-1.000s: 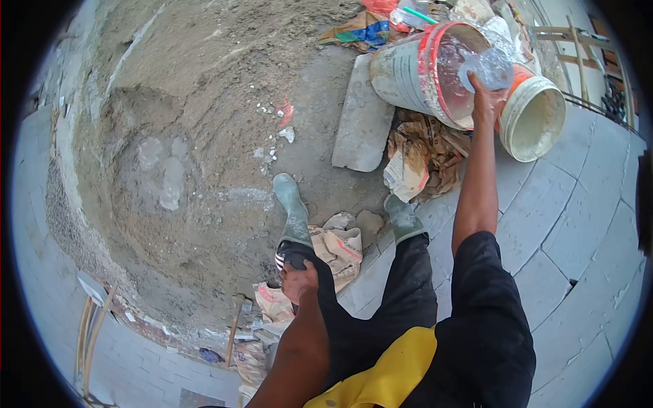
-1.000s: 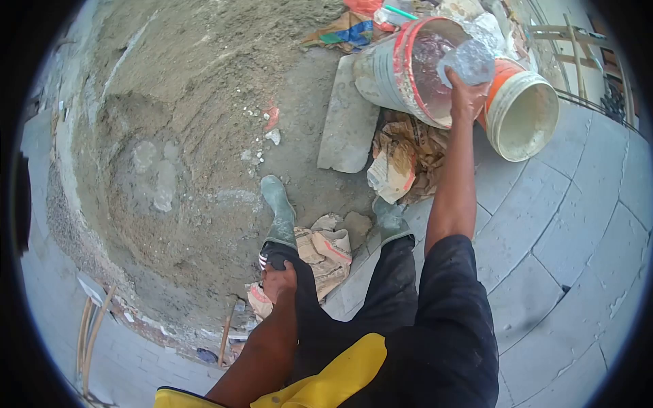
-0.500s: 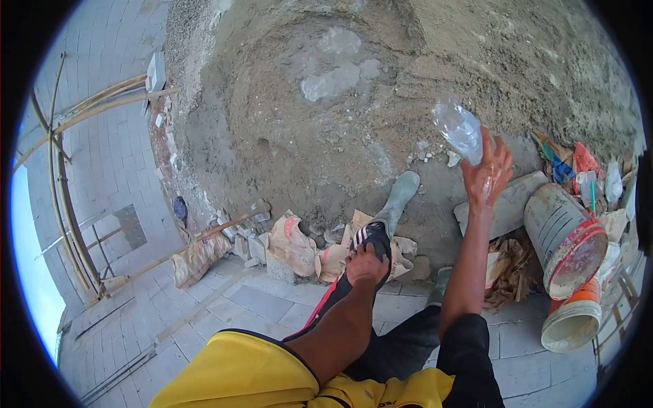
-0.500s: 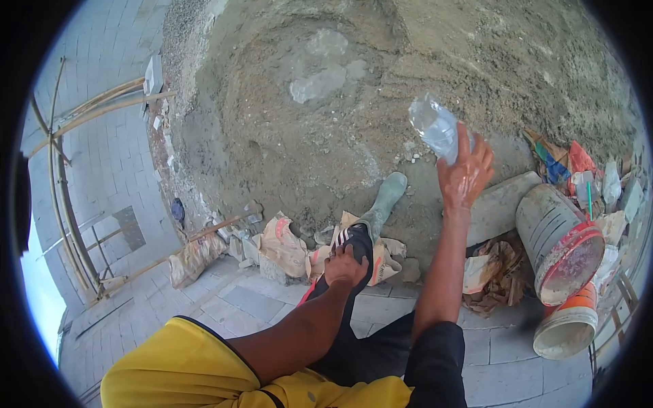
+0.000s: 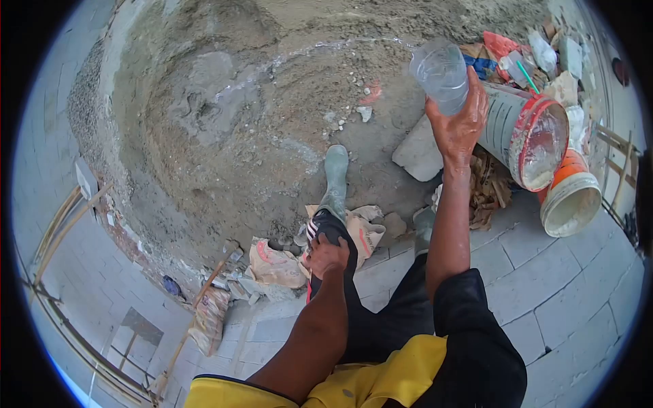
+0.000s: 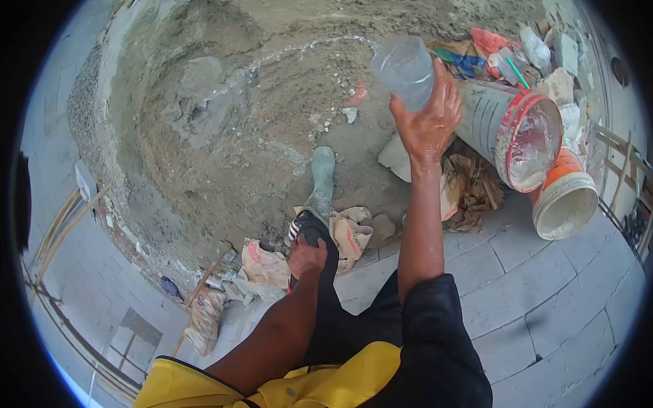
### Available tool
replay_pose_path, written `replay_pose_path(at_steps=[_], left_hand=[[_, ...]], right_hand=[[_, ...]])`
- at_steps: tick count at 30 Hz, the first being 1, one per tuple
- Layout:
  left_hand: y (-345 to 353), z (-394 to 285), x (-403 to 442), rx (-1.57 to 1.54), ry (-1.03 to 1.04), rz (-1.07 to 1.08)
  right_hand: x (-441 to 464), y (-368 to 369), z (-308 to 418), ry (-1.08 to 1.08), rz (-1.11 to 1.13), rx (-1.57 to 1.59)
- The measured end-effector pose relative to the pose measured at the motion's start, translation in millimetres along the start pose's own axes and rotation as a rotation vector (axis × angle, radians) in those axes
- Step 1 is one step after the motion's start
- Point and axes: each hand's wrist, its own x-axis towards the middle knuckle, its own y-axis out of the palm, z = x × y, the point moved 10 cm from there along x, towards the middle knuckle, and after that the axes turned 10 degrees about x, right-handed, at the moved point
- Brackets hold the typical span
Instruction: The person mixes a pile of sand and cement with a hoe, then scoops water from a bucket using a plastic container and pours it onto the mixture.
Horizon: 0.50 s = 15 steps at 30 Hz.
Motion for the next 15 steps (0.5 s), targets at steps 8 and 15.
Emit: replay_pose_path(at_steps=[8, 15], left_hand=[[-7.0, -27.2, -9.1, 0.101, 0.081, -0.048], [-8.3, -34.5, -16.2, 0.172, 0.060, -0.103]], right_hand=[[-38.6, -207.4, -319.6, 0.477, -0.184, -0.524], [-73.2, -96.5, -464.1, 0.723, 0.286, -0.485]])
